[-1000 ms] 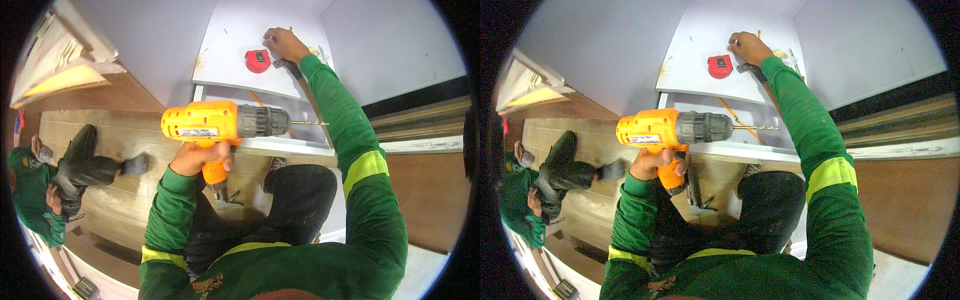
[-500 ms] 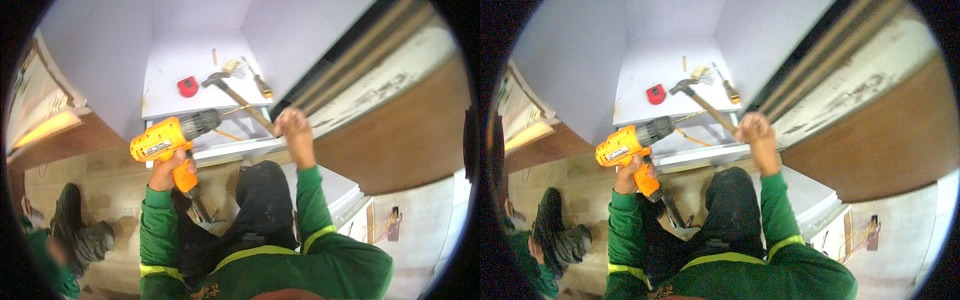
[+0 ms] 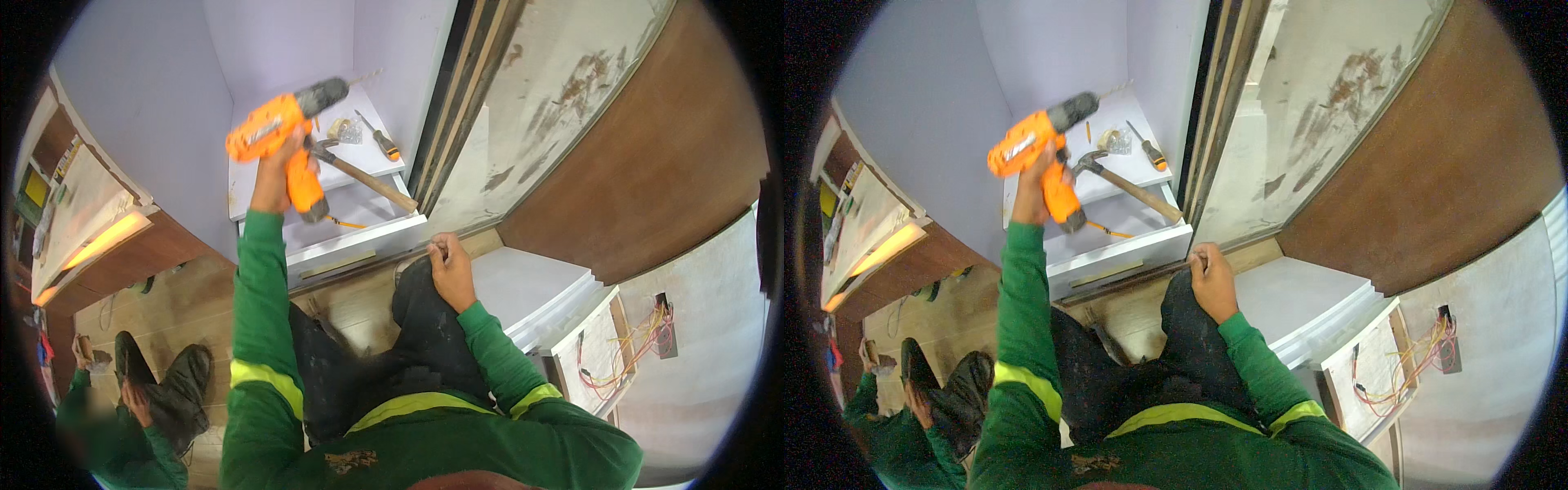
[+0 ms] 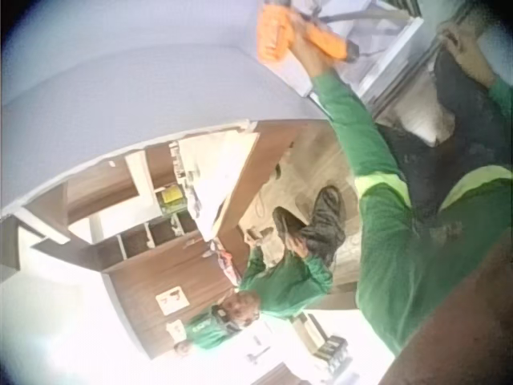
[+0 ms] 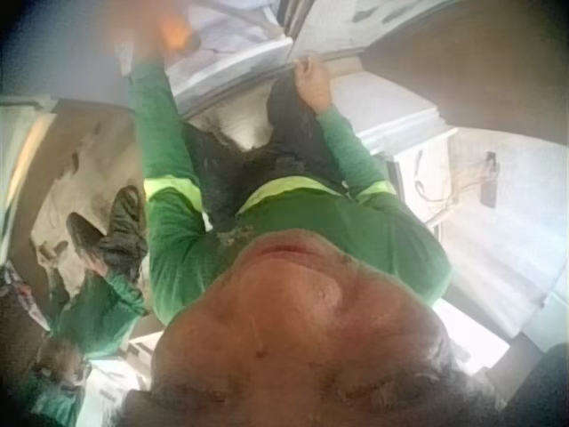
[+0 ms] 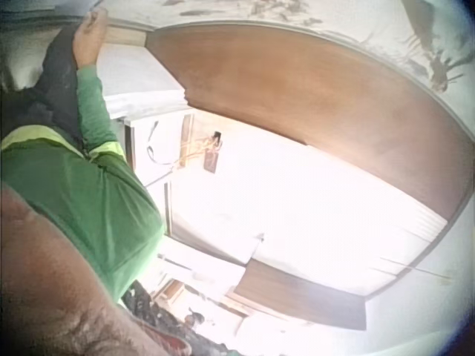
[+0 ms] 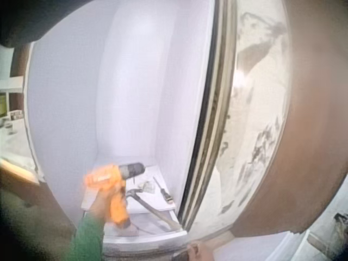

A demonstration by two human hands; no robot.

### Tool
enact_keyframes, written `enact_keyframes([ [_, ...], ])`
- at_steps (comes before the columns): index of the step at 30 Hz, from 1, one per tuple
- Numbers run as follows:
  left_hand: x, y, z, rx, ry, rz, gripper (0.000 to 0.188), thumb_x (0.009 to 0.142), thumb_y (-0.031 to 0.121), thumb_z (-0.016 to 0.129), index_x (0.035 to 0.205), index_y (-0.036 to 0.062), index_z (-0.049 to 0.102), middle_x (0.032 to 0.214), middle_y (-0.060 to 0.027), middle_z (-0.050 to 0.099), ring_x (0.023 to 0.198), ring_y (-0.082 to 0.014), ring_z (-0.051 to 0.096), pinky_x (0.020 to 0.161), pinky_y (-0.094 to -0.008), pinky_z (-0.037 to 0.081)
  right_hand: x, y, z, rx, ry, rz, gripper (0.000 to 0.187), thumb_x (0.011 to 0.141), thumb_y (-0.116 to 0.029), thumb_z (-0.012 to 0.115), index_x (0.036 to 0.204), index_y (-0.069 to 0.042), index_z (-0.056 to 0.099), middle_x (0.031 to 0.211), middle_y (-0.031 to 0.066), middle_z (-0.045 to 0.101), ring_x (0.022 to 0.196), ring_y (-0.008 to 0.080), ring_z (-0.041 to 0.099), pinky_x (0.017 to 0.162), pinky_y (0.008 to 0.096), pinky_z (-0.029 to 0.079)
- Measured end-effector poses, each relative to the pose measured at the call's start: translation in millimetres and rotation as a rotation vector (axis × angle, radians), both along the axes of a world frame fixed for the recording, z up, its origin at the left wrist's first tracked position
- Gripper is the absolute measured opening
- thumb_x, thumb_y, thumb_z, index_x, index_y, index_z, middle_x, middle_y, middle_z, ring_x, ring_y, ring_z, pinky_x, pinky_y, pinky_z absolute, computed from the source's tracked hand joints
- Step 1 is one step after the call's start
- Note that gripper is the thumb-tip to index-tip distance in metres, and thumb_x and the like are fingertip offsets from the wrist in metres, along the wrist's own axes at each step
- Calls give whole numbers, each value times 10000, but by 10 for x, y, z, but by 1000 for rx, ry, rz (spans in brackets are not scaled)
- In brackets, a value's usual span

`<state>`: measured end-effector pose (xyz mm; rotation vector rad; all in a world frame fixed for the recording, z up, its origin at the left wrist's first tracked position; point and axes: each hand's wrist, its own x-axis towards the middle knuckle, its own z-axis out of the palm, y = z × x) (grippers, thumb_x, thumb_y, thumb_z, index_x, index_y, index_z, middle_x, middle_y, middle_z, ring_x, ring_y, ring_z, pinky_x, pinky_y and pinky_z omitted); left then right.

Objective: The person assembles a white cabinet by marking and hammering nails, drilling holes, applying adhesive, and securing parts with a hammer. Tools and materials are handled sequentially to attach components to the cabinet frame.

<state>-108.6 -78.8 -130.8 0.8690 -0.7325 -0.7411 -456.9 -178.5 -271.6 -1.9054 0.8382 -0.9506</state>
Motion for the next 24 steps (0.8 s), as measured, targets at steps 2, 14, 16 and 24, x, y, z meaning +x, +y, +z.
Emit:
enact_keyframes([
  [2,42,-313,394,10,-104,19,407,1032,403,734,1234,66,627,933,-35,623,657,-152,632,581,-326,538,-38,3,40,-35,10,-32,166,1051,-92,641,1179,12,623,987,132,714,861,209,698,794,374,562],
  [14,256,-975,1017,57,-243,37,488,995,459,774,1230,64,611,960,-43,608,634,-148,634,584,-332,557,554,-317,459,727,-417,303,161,1128,-188,484,1163,-50,560,980,68,622,786,182,664,693,346,571],
  [16,269,-1047,996,71,-245,27,487,997,460,771,1234,66,609,962,-41,603,637,-149,632,586,-334,557,770,-382,565,821,-494,331,151,1127,-174,471,1153,-52,556,980,76,620,785,187,664,697,349,567],
  [24,314,-1155,960,66,-231,-5,433,1020,425,752,1238,81,606,985,-45,615,643,-152,623,602,-343,557,1342,-618,942,869,-599,433,165,1079,-117,451,1145,-53,588,907,30,574,646,132,555,586,300,473],
])
